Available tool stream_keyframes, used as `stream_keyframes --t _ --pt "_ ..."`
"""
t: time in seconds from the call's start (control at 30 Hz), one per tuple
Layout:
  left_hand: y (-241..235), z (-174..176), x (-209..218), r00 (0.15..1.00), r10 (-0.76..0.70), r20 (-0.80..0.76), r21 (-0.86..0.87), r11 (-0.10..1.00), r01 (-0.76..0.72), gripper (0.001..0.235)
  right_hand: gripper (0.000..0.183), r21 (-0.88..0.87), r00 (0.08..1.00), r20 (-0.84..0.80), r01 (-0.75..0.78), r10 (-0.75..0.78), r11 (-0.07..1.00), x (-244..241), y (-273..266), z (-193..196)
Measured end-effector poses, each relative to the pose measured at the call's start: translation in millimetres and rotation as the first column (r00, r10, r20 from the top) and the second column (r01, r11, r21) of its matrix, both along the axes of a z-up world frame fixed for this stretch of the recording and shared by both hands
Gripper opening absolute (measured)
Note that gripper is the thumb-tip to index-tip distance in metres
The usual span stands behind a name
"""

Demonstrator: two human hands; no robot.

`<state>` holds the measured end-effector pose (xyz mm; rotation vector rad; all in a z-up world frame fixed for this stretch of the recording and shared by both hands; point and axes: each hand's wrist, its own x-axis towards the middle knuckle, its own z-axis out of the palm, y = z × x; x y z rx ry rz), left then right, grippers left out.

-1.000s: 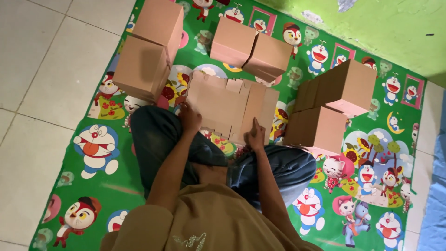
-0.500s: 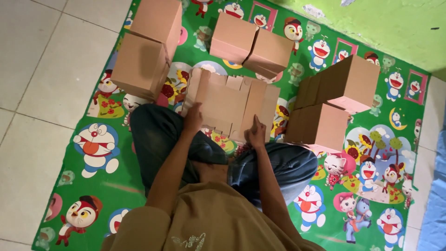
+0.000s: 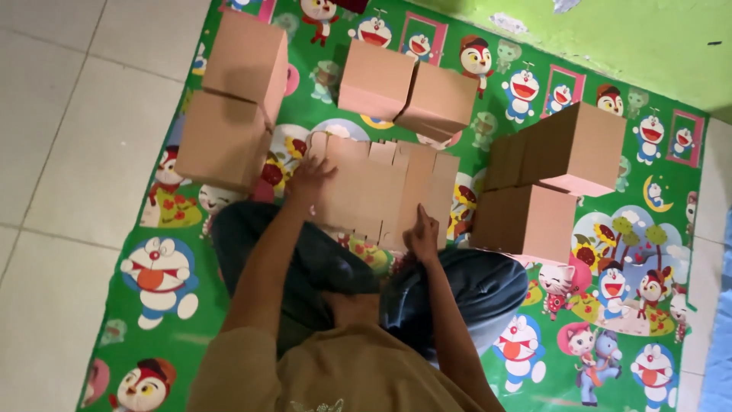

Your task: Manually folding and assembling cardboard boxes from flat templates.

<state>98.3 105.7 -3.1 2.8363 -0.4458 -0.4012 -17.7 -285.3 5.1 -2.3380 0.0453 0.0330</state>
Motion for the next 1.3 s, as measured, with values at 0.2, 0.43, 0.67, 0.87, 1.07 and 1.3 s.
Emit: stream_keyframes --t 0.2,0.43,0.67,0.87,1.07,1.3 --pt "-44 -2 7 0.996 0.091 0.022 -0.093 0.992 -0.089 0.122 0.092 -0.003 0.999 0.009 0.034 -0.034 0.999 -3 -3 -13" --pt "-22 -5 3 0.968 0.25 0.022 -0.233 0.943 -0.238 0.11 0.093 -0.027 0.999 0.016 0.029 -0.029 0.999 -4 -6 -19" --pt "5 -11 -74 0.921 0.388 0.007 -0.337 0.868 -0.364 0.099 0.093 -0.017 0.999 0.017 0.035 -0.035 0.999 2 0 -28" --pt "-22 -6 -76 0.867 0.498 -0.022 -0.43 0.778 -0.458 0.09 0.094 -0.023 0.999 0.02 0.031 -0.031 0.999 -1 -5 -31" --pt "-52 31 -78 0.769 0.5 -0.398 -0.657 0.43 -0.619 0.092 0.095 0.001 0.998 0.02 0.052 -0.052 0.999 2 -5 -40" --pt "-151 127 -116 0.893 0.435 0.12 -0.518 0.794 -0.317 0.095 0.095 0.023 0.999 0.037 0.039 -0.04 0.999 1 -5 -39"
